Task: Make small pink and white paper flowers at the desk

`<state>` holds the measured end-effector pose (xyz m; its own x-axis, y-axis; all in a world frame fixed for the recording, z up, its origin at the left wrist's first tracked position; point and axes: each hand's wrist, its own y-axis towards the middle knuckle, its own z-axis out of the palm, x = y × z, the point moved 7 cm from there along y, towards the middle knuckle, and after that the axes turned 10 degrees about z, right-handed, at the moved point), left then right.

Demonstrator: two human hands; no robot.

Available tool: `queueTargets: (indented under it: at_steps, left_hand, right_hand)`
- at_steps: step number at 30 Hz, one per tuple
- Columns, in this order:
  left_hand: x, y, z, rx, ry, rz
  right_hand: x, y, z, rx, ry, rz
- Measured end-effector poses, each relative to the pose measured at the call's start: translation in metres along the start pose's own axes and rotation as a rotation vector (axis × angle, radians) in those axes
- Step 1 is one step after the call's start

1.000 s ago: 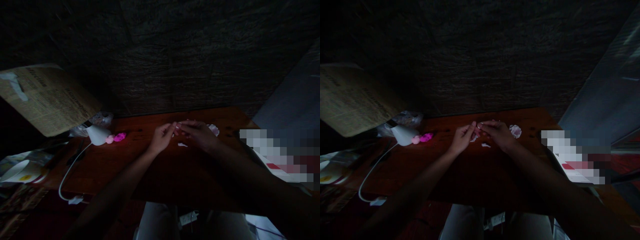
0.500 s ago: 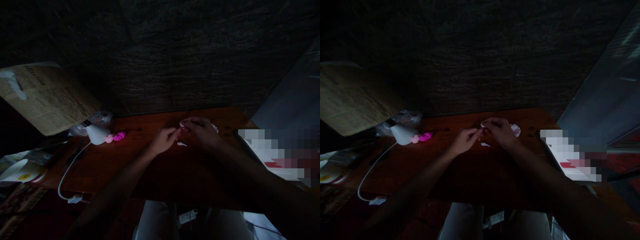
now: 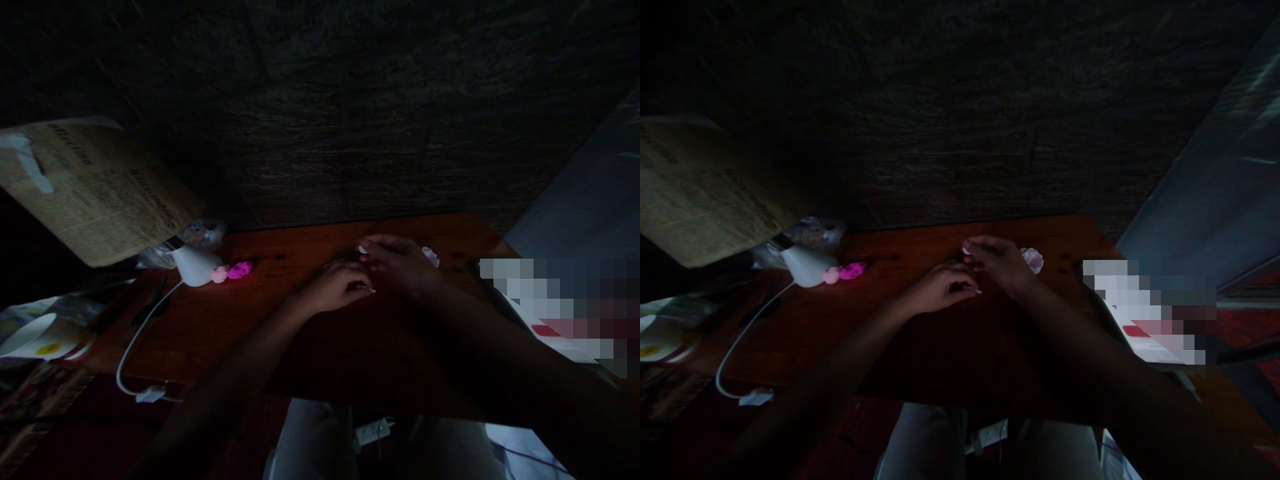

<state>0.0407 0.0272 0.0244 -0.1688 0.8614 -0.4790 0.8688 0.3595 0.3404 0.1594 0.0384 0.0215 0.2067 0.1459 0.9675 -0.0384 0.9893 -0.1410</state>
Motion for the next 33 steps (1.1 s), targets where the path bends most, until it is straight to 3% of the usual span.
queueTargets:
  at_steps: [6,15,24,33]
  left_hand:
    - [0.000,0.001,-0.005,-0.118,-0.131,-0.075]
    - [0.011,0.002,-0.003,-0.283,-0.778,-0.250]
    - [0.015,-0.002,-0.006,-0.327,-1.085,-0.376]
    - [0.013,0.001,-0.011,-0.386,-0.958,-0.284]
  right_hand:
    - [0.002,0.001,-0.005,-0.032,-0.011,-0.018]
    - [0.020,-0.003,-0.010,-0.030,0.032,-0.141]
    - [0.017,-0.002,-0.012,-0.029,0.139,-0.083]
    - [0.018,-0.003,-0.010,0.002,0.155,-0.039]
